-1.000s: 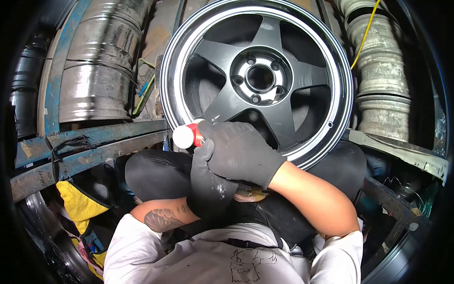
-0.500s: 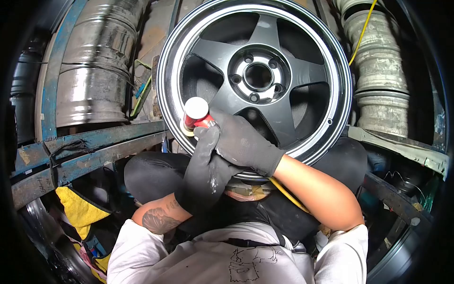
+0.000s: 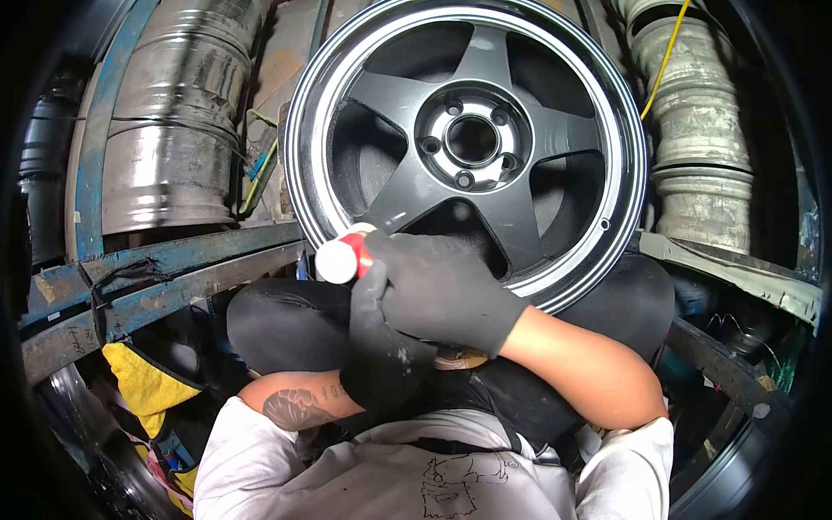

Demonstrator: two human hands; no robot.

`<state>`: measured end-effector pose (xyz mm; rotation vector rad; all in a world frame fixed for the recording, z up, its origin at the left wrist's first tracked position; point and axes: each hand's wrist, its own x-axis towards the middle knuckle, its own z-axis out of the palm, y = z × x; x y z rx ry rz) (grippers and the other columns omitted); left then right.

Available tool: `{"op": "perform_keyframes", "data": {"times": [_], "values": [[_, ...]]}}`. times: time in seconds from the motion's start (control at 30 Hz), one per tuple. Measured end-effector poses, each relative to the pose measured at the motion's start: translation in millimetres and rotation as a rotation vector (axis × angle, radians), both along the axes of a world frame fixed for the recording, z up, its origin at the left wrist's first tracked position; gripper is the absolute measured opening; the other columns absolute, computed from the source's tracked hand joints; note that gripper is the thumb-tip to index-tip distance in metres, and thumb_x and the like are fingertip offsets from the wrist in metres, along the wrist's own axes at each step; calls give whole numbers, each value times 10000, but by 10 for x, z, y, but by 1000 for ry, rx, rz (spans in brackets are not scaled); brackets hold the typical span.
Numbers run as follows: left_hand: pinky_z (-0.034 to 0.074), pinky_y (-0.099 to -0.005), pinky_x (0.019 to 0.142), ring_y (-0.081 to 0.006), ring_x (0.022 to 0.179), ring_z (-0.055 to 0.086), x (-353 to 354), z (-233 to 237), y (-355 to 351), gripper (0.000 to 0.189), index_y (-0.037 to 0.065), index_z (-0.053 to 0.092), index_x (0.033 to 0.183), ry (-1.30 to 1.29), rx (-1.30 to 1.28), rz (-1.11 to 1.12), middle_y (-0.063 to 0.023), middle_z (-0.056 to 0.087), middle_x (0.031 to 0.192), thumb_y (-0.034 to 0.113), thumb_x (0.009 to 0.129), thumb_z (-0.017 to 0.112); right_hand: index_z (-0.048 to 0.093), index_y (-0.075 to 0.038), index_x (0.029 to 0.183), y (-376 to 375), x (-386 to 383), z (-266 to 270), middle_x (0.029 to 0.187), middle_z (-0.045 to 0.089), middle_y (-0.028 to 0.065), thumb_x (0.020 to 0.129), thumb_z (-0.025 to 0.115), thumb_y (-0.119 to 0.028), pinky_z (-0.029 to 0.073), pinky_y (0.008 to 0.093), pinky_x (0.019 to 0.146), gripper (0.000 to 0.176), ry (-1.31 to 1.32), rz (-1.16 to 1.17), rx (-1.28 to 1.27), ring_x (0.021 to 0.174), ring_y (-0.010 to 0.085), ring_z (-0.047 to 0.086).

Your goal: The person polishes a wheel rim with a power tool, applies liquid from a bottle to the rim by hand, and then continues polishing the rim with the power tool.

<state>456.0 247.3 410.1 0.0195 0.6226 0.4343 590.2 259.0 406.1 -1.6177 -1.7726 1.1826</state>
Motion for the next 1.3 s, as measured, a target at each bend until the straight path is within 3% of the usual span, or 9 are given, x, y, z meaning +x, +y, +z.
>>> {"op": "perform_keyframes", "data": {"times": [0.17,0.4,0.73,0.9,1.07,1.13,1.17,1.27,1.3], "values": [[469,-400,1098,-264,1231,611,-79,-60,-24,658,-41,454,1460,10,50,-51,-190,582,1376,501,1088,472,621,-35,1162,44,-46,-104,944,694,253,870,596,-192,512,558,800,333,-15,-33,69,895,469,663],[489,-393,1069,-259,1187,633,-290,-166,-387,644,-46,495,1422,-96,58,-333,-188,612,1339,507,1090,480,651,-70,1130,6,214,330,881,709,206,881,590,-216,537,542,756,296,-185,239,-104,834,431,693],[518,-383,1026,-251,1125,665,-64,-117,-53,632,-53,554,1368,34,55,-70,-186,655,1286,514,1094,491,659,-54,1138,56,-53,-130,959,706,224,886,573,-227,527,555,795,318,-54,-22,94,904,448,679],[532,-378,1005,-247,1094,681,-159,-198,-251,630,-56,583,1340,48,185,-289,-185,677,1259,518,1096,496,662,-52,1120,48,102,168,916,700,219,905,565,-257,519,553,789,312,-21,71,-61,882,452,675],[546,-373,984,-243,1063,696,-8,-164,-369,630,-60,612,1313,139,454,-450,-184,698,1233,521,1098,502,686,-109,1120,-178,483,225,928,727,166,883,699,-380,553,491,765,360,71,181,-128,860,400,708],[552,-371,976,-241,1051,703,82,-169,-372,630,-62,624,1303,144,379,-473,-183,707,1222,523,1099,504,719,-145,1126,-286,639,188,914,731,141,905,674,-414,563,474,742,352,155,182,-85,815,366,718],[550,-366,987,-240,1061,703,115,-174,-368,644,-57,613,1320,109,253,-480,-181,706,1219,536,1103,486,710,-154,1179,-309,718,203,971,733,125,869,744,-380,573,455,765,386,178,196,-126,854,357,734],[545,-361,1019,-235,1088,701,182,-228,-392,671,-49,553,1400,75,-106,-488,-174,704,1200,551,1113,455,701,-133,1189,-397,862,119,971,736,131,842,783,-277,577,452,772,385,322,108,-173,880,364,738],[541,-362,1031,-230,1119,687,206,-227,-394,659,-44,525,1427,78,-83,-482,-172,688,1231,533,1121,442,664,-69,1229,-424,870,43,968,749,181,754,840,-169,588,441,736,516,372,95,-116,875,414,732]]}}
